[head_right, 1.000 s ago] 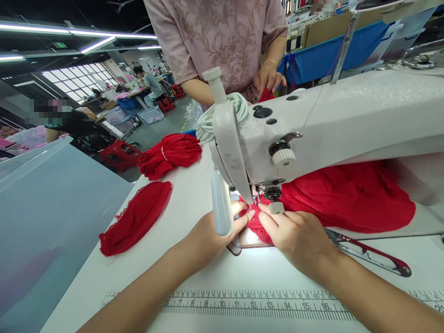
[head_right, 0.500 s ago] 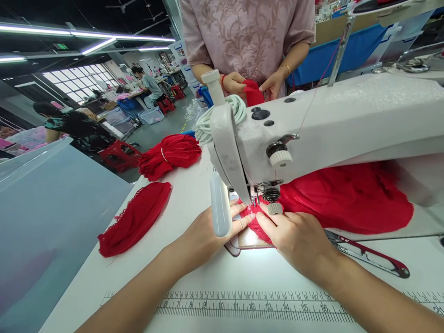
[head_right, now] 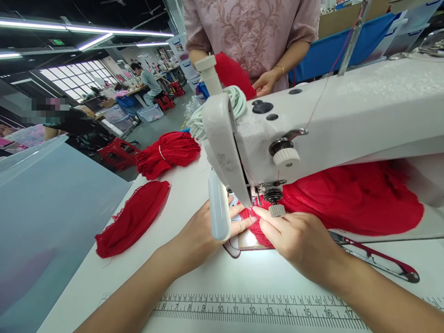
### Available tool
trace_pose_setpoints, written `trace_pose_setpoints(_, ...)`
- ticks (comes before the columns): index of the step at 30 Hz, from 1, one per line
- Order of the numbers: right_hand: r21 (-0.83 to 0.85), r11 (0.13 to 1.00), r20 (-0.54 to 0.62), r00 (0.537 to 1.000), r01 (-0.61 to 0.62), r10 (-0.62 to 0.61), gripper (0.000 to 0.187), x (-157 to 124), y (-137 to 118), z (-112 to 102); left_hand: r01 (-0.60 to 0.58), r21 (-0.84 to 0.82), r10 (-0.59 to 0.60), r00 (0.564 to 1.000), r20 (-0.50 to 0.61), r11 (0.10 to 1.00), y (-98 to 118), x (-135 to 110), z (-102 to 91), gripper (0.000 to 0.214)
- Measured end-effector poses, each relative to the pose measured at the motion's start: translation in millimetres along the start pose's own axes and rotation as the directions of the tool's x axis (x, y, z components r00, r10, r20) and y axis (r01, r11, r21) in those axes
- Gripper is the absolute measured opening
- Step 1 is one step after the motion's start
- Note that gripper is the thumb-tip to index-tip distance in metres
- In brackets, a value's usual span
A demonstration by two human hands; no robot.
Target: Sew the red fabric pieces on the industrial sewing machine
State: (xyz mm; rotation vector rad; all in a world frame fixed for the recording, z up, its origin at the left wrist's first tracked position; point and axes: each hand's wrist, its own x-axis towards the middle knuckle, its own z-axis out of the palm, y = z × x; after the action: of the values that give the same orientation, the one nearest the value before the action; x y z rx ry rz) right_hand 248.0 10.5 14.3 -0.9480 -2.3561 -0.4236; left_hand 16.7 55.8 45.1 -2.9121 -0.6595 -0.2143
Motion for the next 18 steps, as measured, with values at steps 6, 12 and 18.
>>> trace_pose_setpoints(6,0.031,0.999,0.025,0.999,-0.032,0.032,0.045,-1.1,0.4,1.0,-0.008,-0.015,0.007,0.999,-0.052,1.000,2.0,1.9,-0.5,0.026)
trace_pose_setpoints(12,-0.005,0.991,0.105,0.986,-0.133,0.133,0.043,-0.4,-3.3,0.1,-0.047,-0.108,0.039,0.996,-0.079,0.993,6.8,14.2,-5.7,0.030)
trace_pose_setpoints(18,-0.013,0.986,0.137,0.976,-0.168,0.168,0.043,0.6,-4.1,-0.3,0.001,-0.257,-0.012,0.999,-0.042,0.966,10.5,14.0,-6.4,0.015)
